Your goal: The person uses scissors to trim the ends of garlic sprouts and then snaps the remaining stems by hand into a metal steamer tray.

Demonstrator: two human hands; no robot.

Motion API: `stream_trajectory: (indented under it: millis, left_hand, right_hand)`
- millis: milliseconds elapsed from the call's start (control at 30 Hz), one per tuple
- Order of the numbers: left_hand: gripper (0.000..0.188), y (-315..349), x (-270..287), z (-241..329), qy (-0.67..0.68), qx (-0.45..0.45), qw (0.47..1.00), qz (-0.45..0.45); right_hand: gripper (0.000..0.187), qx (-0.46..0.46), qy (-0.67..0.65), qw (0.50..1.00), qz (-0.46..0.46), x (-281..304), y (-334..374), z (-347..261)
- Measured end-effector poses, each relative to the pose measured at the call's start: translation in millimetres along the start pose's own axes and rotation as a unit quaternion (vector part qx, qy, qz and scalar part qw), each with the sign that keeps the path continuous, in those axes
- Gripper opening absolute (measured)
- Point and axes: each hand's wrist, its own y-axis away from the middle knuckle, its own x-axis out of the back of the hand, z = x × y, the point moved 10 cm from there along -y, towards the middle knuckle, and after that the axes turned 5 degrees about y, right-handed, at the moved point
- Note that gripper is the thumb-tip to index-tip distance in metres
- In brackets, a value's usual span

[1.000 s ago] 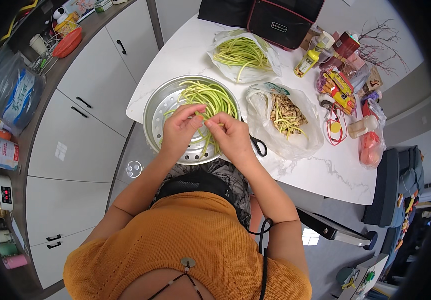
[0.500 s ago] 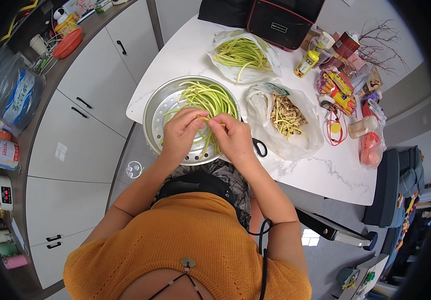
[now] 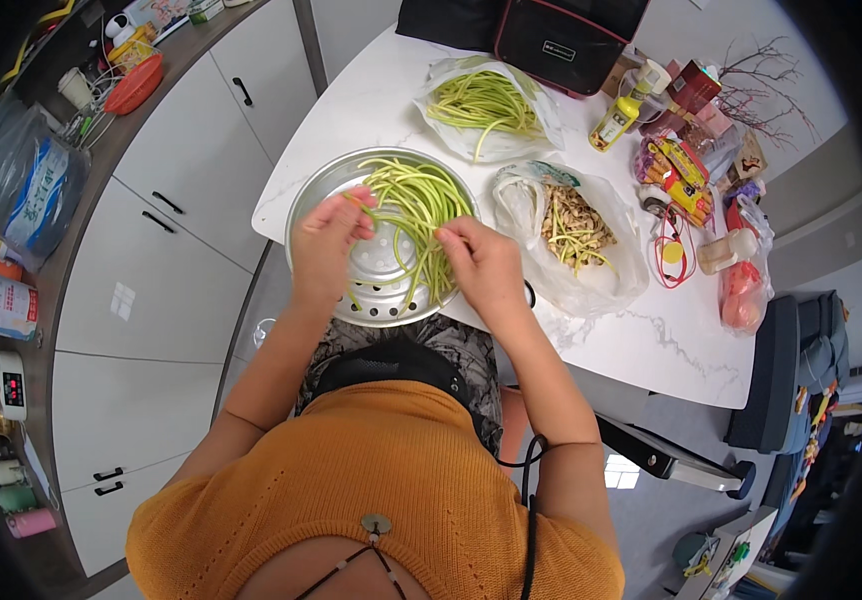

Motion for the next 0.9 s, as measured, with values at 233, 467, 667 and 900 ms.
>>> stream_trajectory:
  millis: [233,467,667,900]
  left_hand:
    - [0.027,-18,40,19,-0.074,0.016,0.997,0.035]
    - [0.027,-26,61,22,-0.076,0.003,0.995,0.063]
    - [0.027,-27,49,2,-0.167,0.128,0.976,-0.054]
    - [0.026,-28,42,-6,-0.431,0.131,0.886,-0.108]
  right_hand:
    - [0.013,-0.124,0.013,0.992,0.027,44,0,55]
    - [0.015,-0.117,0.350,0.916,0.155,140,3,101]
    - [0.017,-0.175,0.452,0.868,0.110,156,5,126]
    - [0.016,-0.124,0.489,0.855,0.122,142,-4,115]
